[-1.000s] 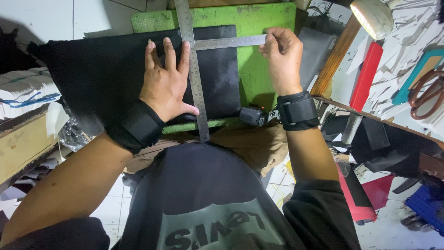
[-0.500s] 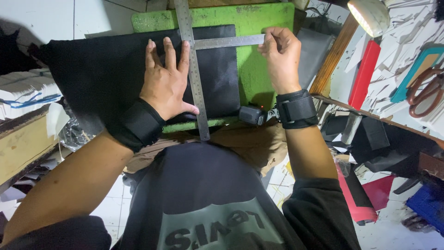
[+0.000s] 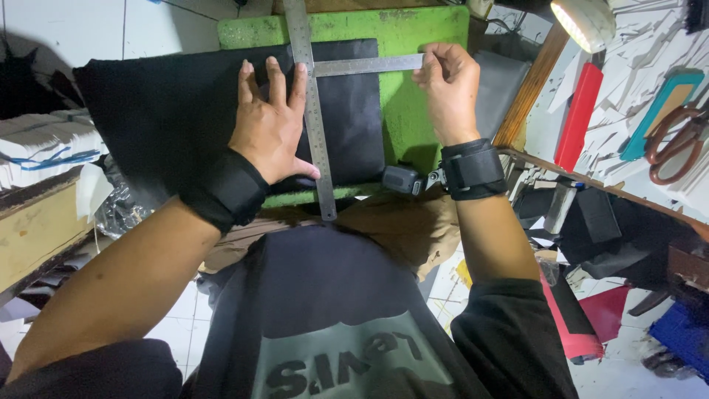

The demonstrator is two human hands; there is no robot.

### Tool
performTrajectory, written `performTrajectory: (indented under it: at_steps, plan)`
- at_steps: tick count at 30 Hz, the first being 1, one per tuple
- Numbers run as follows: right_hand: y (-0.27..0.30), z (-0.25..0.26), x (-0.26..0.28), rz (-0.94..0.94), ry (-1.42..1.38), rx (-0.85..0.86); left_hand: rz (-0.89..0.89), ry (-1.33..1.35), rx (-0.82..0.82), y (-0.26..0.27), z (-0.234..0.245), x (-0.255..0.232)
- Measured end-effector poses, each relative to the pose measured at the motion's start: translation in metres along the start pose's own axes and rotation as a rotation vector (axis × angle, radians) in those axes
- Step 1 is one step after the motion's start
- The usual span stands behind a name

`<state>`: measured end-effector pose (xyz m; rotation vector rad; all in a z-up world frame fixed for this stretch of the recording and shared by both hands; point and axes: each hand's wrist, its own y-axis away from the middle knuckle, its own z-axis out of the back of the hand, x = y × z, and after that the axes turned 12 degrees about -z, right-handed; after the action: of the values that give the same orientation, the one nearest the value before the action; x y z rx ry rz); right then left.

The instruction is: The person measures and cuts a large piece of black fabric on a green cutting mat using a metal ruler and a red utility knife. They align the ruler, make straight cuts, and then fold the cut fabric pieces.

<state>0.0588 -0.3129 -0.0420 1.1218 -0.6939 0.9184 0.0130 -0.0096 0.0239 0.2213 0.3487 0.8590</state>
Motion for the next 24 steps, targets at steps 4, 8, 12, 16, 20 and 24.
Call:
performTrajectory:
  at_steps: [4, 8, 12, 16, 20, 24]
  plan:
    - [0.002, 0.005, -0.012, 0.025, -0.159, 0.044, 0.006, -0.007, -0.016, 0.003, -0.001, 0.001]
    - [0.046, 0.012, -0.014, 0.016, -0.198, 0.057, -0.001, 0.002, -0.027, 0.005, -0.005, 0.001]
    - [0.106, 0.028, -0.031, -0.077, -0.129, 0.074, -0.013, -0.029, -0.073, 0.007, -0.017, 0.002]
    - [0.146, 0.043, -0.052, -0.135, -0.056, 0.037, -0.028, -0.074, -0.176, 0.009, -0.021, 0.0]
    - [0.152, 0.045, -0.068, -0.102, -0.075, 0.023, -0.033, -0.097, -0.216, 0.007, -0.029, 0.002]
    - [0.151, 0.04, -0.07, -0.052, -0.028, -0.012, -0.023, -0.138, -0.205, 0.005, -0.038, 0.005]
